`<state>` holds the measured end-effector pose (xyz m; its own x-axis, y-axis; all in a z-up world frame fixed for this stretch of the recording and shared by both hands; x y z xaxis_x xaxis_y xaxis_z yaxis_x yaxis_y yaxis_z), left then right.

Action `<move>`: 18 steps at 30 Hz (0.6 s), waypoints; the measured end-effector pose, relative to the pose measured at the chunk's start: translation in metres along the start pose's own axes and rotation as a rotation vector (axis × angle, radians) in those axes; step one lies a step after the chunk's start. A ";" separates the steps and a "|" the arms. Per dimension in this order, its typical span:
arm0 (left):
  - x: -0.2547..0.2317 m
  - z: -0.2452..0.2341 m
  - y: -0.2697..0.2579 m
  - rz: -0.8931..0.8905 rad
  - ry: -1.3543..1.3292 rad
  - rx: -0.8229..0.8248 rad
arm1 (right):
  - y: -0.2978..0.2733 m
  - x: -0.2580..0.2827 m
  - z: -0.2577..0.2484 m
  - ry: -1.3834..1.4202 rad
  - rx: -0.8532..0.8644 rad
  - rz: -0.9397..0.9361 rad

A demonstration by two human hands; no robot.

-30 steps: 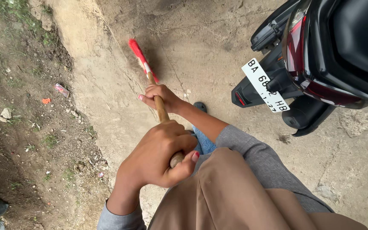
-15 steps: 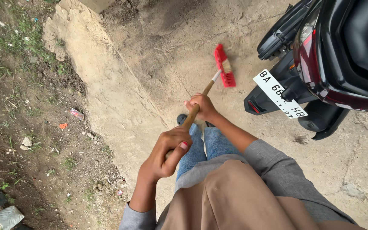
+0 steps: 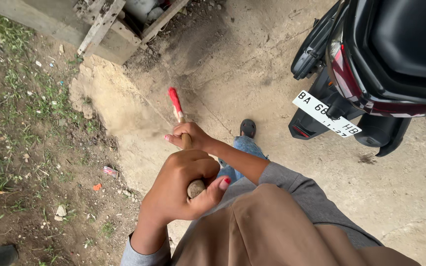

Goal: The person sweeps a concrete outdoor area using a red-bristled broom, moving around a parked motorcycle, several potted plants in white bags, and a wooden bench.

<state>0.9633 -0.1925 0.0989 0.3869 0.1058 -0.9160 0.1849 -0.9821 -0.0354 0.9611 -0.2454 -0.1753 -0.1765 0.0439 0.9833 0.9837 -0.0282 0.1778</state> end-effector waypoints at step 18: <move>-0.005 -0.081 0.325 0.405 -0.156 0.101 | 0.092 0.027 -0.366 -0.341 -0.839 0.042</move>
<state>1.0942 -0.5000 0.1243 0.2671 -0.3077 -0.9132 -0.0458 -0.9507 0.3068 1.0339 -0.6127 -0.1187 0.0098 0.3160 0.9487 0.6164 -0.7490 0.2430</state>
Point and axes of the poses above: each hand's wrist, its own y-axis towards the middle knuckle, its own z-axis out of the palm, x = y × z, the point moved 2 cm from there along y, towards the middle knuckle, and after that the axes turned 7 degrees about x, right-handed, at the moved point
